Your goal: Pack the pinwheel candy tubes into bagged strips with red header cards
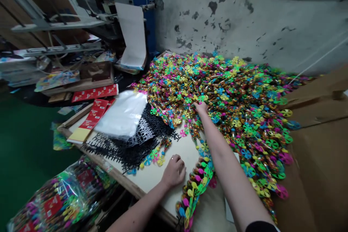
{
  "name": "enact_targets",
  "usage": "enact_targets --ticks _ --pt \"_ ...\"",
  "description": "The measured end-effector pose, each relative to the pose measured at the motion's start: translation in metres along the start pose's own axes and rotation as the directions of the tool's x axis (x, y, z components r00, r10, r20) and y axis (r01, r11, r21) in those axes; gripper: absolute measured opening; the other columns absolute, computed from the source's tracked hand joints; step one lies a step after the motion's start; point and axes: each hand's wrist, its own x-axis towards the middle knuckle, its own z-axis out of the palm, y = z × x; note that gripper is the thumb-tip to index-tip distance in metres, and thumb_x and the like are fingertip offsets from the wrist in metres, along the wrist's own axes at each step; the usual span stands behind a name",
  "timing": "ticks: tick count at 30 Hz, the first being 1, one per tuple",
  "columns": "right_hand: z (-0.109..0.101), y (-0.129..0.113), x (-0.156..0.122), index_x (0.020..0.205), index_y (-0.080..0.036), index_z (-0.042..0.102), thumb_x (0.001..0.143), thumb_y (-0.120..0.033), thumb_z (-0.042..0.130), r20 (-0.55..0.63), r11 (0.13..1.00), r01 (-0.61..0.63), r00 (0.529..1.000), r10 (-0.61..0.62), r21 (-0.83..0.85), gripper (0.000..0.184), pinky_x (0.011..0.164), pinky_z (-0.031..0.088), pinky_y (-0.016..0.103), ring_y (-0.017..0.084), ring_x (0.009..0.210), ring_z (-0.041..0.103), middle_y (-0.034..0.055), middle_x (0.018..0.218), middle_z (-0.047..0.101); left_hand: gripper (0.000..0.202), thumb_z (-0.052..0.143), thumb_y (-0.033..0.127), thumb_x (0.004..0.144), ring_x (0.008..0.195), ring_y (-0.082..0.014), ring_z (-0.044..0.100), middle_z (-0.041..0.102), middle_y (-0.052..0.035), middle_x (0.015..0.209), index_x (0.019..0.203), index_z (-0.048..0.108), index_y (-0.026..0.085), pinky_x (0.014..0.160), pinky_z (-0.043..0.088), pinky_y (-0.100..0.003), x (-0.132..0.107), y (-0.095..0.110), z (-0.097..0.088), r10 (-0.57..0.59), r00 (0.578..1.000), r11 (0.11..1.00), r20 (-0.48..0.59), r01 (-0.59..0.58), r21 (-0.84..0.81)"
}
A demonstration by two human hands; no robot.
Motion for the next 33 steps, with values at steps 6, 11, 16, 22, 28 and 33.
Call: enact_targets --ticks 6,11,16,22,28,33 --pt "0.003 -0.013 0.001 0.092 -0.014 0.069 0.072 -0.028 0.063 0.098 0.990 0.000 0.995 0.015 -0.143 0.025 0.069 0.047 0.027 0.023 0.082 0.065 0.0101 0.086 0.069 0.008 0.049 0.016 0.075 0.083 -0.0210 0.052 0.054 -0.0092 0.087 0.075 0.056 0.019 0.074 0.048 -0.037 0.000 -0.002 0.000 -0.028 1.000 1.000 0.010 0.029 -0.004" --pt "-0.021 -0.002 -0.025 0.069 -0.015 0.069 0.067 -0.022 0.066 0.195 0.981 0.048 0.981 -0.011 -0.186 0.009 0.064 0.044 0.026 0.023 0.075 0.065 0.0080 0.069 0.067 0.008 0.049 0.017 0.076 0.084 -0.0217 0.053 0.055 -0.0100 0.088 0.076 0.057 0.018 0.076 0.049 -0.037 0.000 -0.001 -0.002 -0.025 0.999 1.000 0.029 0.025 -0.003" --pt "-0.073 0.015 -0.082 0.070 -0.014 0.069 0.079 -0.032 0.056 0.136 0.988 0.082 0.989 -0.064 -0.128 0.023 0.062 0.041 0.024 0.019 0.070 0.063 0.0052 0.068 0.067 0.008 0.050 0.017 0.076 0.086 -0.0214 0.054 0.055 -0.0090 0.086 0.074 0.058 0.019 0.079 0.048 -0.037 0.002 -0.001 -0.003 -0.047 0.999 0.998 0.002 0.047 -0.050" --pt "-0.105 0.024 -0.207 0.080 -0.018 0.069 0.075 -0.030 0.062 0.179 0.951 0.293 0.935 -0.306 0.093 0.015 0.064 0.042 0.024 0.016 0.070 0.062 0.0012 0.072 0.068 0.010 0.053 0.024 0.079 0.073 -0.0158 0.055 0.057 -0.0045 0.079 0.082 0.059 0.017 0.069 0.047 -0.030 0.001 0.012 -0.024 -0.212 0.977 0.914 -0.021 0.191 -0.357" --pt "-0.091 0.012 -0.307 0.087 -0.017 0.065 0.076 -0.023 0.063 0.238 0.889 0.446 0.857 -0.457 0.102 0.012 0.070 0.042 0.025 0.016 0.078 0.060 0.0036 0.083 0.066 0.028 0.059 0.031 0.079 0.088 -0.0150 0.056 0.058 -0.0051 0.096 0.104 0.053 0.018 0.077 0.045 -0.027 -0.020 0.063 -0.060 -0.074 0.993 0.820 -0.087 0.011 -0.573" --pt "-0.085 0.024 -0.345 0.089 -0.019 0.059 0.078 -0.030 0.063 0.107 0.830 0.435 0.862 -0.496 0.350 0.016 0.075 0.044 0.028 0.017 0.083 0.058 0.0037 0.086 0.063 0.016 0.056 0.026 0.079 0.075 -0.0123 0.052 0.057 -0.0006 0.080 0.093 0.053 0.018 0.073 0.043 -0.025 -0.034 0.079 -0.073 -0.103 0.990 0.833 -0.098 0.032 -0.552"
